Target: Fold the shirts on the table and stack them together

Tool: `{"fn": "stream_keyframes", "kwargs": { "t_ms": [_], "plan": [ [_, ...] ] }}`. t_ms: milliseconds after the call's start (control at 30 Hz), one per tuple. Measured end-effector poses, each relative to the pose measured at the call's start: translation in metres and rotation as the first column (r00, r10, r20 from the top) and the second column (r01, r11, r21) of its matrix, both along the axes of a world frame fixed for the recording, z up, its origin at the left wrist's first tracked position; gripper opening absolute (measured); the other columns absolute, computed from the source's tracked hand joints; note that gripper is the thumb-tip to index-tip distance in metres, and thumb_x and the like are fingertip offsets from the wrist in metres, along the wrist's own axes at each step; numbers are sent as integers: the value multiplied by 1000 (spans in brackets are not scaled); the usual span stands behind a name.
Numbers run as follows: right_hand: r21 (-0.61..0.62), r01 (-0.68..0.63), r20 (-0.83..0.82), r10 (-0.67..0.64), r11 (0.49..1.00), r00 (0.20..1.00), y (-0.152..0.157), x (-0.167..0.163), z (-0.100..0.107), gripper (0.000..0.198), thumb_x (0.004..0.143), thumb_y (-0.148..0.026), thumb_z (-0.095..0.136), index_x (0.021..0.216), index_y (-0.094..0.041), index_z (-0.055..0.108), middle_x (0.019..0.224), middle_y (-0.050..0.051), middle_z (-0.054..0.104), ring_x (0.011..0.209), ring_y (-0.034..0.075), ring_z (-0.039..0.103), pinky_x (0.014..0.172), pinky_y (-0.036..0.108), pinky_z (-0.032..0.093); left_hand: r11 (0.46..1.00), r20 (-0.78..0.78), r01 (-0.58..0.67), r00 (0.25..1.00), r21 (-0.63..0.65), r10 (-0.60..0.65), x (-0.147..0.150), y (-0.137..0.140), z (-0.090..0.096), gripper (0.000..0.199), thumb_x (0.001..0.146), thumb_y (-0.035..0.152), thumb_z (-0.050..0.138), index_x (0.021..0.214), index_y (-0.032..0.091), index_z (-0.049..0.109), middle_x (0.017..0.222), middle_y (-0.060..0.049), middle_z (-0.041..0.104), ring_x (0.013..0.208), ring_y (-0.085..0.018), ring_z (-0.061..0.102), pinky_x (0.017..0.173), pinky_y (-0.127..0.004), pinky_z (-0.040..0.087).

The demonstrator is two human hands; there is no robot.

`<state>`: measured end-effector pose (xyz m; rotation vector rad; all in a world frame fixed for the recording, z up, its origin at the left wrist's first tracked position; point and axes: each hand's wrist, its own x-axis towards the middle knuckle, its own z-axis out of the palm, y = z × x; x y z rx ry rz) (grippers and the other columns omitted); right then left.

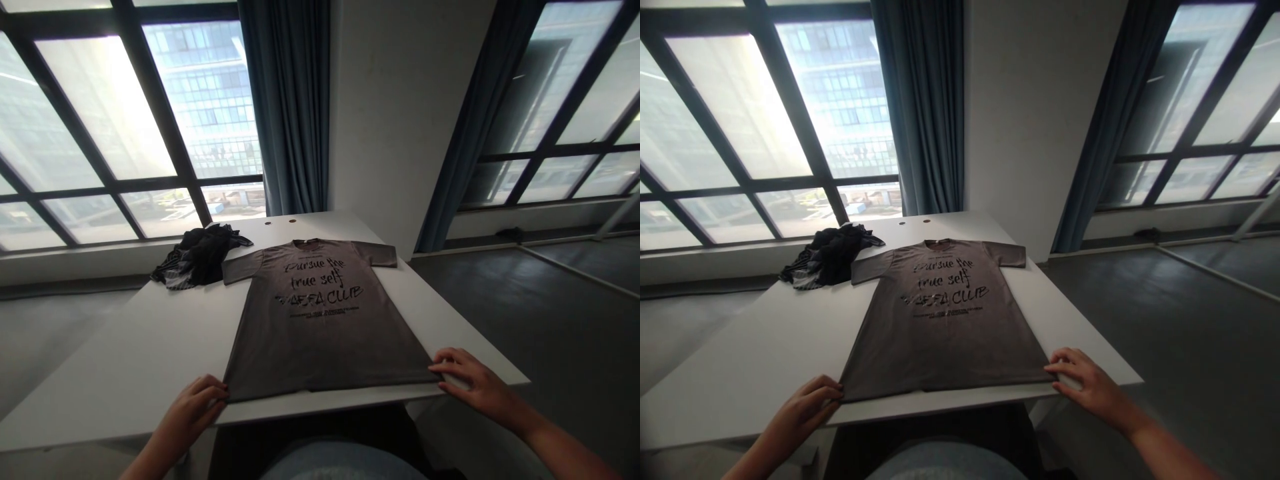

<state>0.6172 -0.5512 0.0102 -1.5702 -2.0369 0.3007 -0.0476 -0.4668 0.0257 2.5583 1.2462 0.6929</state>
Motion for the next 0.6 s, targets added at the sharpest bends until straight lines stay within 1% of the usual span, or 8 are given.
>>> {"fn": "stream_keyframes", "kwargs": {
  "t_ms": [67, 167, 367, 600],
  "plan": [
    [-7, 22, -30, -22, 1000, 999, -4, -2, 4, 47, 94, -69, 59, 104, -32, 85, 107, 12, 75, 102, 30, 74, 91, 42, 64, 1000, 24, -15, 1000, 8, 15, 2, -1, 1, 28, 100, 47, 60, 92, 27, 78, 97, -6, 76, 89, -19, 76, 82, -24, 61],
    [-38, 19, -79, -22, 999, 997, -5, -8, 10, 49, 98, -68, 54, 102, -30, 85, 99, 11, 75, 94, 27, 74, 84, 37, 63, 1000, 38, -11, 999, -22, 12, 4, -2, 4, 31, 101, 49, 58, 91, 26, 77, 99, -6, 77, 89, -18, 76, 83, -22, 61],
    [-21, 2, -79, -4, 1000, 997, -6, -7, 17, 44, 99, -64, 57, 92, -29, 82, 94, 9, 75, 91, 27, 72, 84, 38, 61, 995, 58, -45, 997, -86, 50, -2, -5, 7, 43, 102, 57, 52, 87, 24, 75, 98, -7, 77, 86, -17, 76, 81, -21, 60],
    [-25, -26, -46, 25, 999, 999, -9, -6, 20, 45, 99, -65, 55, 91, -29, 81, 93, 10, 75, 91, 27, 71, 83, 39, 60, 996, 18, -62, 998, -64, 63, -5, -7, 5, 49, 102, 62, 49, 86, 24, 76, 100, -8, 78, 88, -19, 76, 81, -24, 61]
  ]
}}
